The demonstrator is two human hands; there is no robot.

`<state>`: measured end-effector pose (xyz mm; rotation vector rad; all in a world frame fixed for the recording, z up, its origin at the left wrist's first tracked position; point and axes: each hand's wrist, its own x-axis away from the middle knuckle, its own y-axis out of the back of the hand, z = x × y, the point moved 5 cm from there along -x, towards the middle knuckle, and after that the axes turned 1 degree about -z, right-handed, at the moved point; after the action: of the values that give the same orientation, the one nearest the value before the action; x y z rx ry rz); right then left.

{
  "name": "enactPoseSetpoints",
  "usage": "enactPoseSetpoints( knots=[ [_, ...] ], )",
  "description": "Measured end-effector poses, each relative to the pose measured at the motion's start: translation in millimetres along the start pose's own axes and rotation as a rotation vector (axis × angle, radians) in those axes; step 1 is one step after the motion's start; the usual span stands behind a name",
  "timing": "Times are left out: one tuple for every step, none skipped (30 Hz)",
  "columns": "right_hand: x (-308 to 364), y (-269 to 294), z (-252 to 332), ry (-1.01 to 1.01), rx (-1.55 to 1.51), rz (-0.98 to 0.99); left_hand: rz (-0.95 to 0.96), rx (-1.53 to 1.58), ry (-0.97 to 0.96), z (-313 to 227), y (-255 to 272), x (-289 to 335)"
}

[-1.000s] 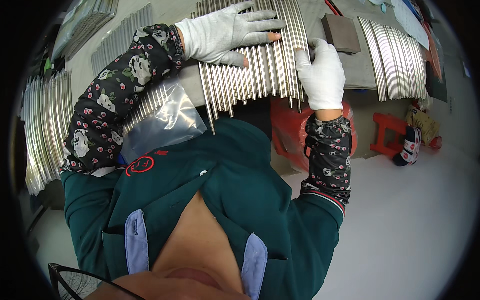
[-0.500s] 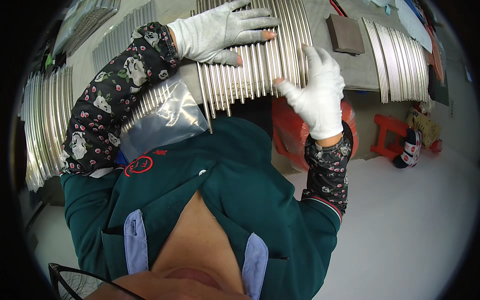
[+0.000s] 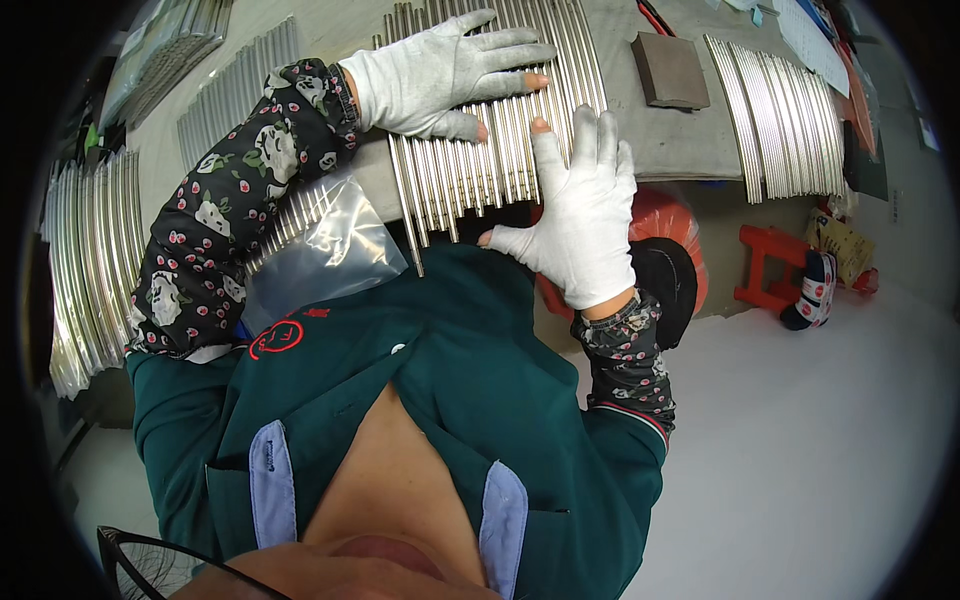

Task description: Counting and packing bundles of metal rods into plastic bags.

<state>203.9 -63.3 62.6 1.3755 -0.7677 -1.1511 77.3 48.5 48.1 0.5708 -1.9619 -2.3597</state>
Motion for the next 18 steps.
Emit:
enactPoseSetpoints(
  knots=[
    [-1, 0, 1, -0.002, 0.009, -0.016, -0.001, -0.002, 0.000, 0, 1, -1],
    [-2, 0, 3, -0.002, 0.010, -0.017, 0.015, 0.018, 0.004, 0, 1, -2],
    [-3, 1, 4, -0.014, 0.023, -0.017, 0.031, 0.037, 0.007, -1, 1, -3],
    [-4, 2, 5, -0.026, 0.035, -0.017, 0.030, 0.036, 0.007, -1, 3, -4],
    [-4, 2, 5, -0.027, 0.035, -0.018, 0.047, 0.026, 0.015, -2, 5, -4],
    [-5, 2, 6, -0.020, 0.039, -0.031, 0.063, 0.016, 0.021, -2, 6, -5],
    [-4, 2, 6, -0.015, 0.044, -0.044, 0.061, 0.017, 0.019, -1, 4, -5],
    [-4, 3, 7, -0.018, 0.047, -0.043, 0.039, 0.010, 0.010, -1, 3, -4],
    [-4, 4, 8, -0.031, 0.033, -0.035, 0.018, 0.004, 0.001, -1, 2, -4],
    [-4, 5, 10, -0.037, 0.015, -0.028, 0.019, 0.004, 0.006, -1, 3, -3],
    [-4, 5, 13, -0.033, 0.013, -0.026, 0.027, -0.004, 0.010, -1, 5, -2],
    [-2, 6, 18, -0.022, 0.015, -0.028, 0.036, -0.012, 0.015, -1, 6, -2],
    [-1, 6, 21, -0.017, 0.019, -0.028, 0.036, -0.008, 0.015, -2, 5, -3],
    [-1, 6, 24, -0.025, 0.006, -0.013, 0.036, 0.005, 0.016, -2, 4, -4],
    [-1, 5, 24, -0.027, 0.005, -0.009, 0.037, 0.019, 0.017, -2, 2, -5],
    [-1, 4, 24, -0.045, -0.001, -0.019, -0.005, 0.011, 0.011, -2, 2, -6],
    [-1, 3, 22, -0.064, -0.007, -0.028, -0.004, 0.018, 0.008, 0, 1, -7],
    [-4, 8, 23, -0.072, -0.001, -0.065, -0.010, 0.110, -0.035, 0, 8, -9]
  ],
)
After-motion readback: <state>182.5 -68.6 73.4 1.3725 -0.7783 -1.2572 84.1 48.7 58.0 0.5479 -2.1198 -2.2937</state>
